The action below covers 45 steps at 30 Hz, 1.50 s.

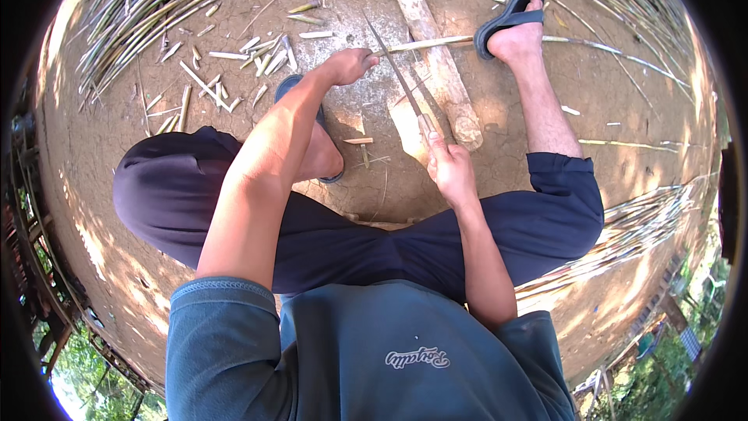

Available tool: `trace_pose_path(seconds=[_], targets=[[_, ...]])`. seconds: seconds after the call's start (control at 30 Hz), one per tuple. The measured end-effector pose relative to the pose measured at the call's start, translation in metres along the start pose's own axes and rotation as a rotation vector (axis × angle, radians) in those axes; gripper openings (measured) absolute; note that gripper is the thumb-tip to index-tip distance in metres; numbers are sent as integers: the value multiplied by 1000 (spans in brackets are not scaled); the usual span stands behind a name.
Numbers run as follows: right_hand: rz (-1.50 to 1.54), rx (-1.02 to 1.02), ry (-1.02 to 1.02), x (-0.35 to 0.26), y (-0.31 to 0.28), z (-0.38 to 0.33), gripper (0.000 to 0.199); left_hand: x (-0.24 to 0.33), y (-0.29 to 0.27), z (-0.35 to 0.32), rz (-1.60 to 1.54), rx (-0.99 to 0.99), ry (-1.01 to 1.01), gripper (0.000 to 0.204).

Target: The person sits on the ground and uses a machete to split long bamboo stalks into thin strips. They repeatedly place a stalk on a wooden block, split it lengthwise, and then cut the resulting strips into shorter pieces, which are discarded onto the ground.

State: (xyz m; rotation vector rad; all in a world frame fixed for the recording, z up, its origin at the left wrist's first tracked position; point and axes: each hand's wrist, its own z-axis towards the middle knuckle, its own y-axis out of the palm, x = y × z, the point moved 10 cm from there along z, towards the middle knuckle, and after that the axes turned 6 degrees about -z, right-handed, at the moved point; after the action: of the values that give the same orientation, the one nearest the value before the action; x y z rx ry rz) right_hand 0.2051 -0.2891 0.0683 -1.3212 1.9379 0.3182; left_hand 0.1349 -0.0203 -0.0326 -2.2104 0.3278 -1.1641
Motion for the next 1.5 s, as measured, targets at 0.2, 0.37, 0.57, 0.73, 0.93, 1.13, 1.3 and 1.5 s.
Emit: trace_pose_path(seconds=[0.2, 0.37, 0.57, 0.73, 0.93, 1.13, 1.3, 1.5], targets=[[-73, 25, 13, 11, -1, -1, 52, 6, 1, -14, 85, 94, -106, 41], [-193, 34, -21, 9, -7, -26, 52, 15, -2, -21, 93, 178, -88, 38], [-286, 50, -73, 12, -6, -26, 50, 16, -3, -21, 108, 207, -87, 37], [-397, 66, -90, 7, -8, -26, 51, 17, -1, -22, 121, 217, -69, 37], [-312, 36, -110, 12, -3, -15, 51, 17, 0, -20, 123, 206, -74, 36], [-353, 36, -91, 13, -4, -22, 48, 19, -2, -21, 125, 175, -64, 35], [-246, 11, -69, 27, 4, -5, 47, 17, 1, -18, 151, 156, -83, 35], [-330, 59, -93, 27, -3, -18, 48, 18, -1, -18, 168, 157, -83, 36]])
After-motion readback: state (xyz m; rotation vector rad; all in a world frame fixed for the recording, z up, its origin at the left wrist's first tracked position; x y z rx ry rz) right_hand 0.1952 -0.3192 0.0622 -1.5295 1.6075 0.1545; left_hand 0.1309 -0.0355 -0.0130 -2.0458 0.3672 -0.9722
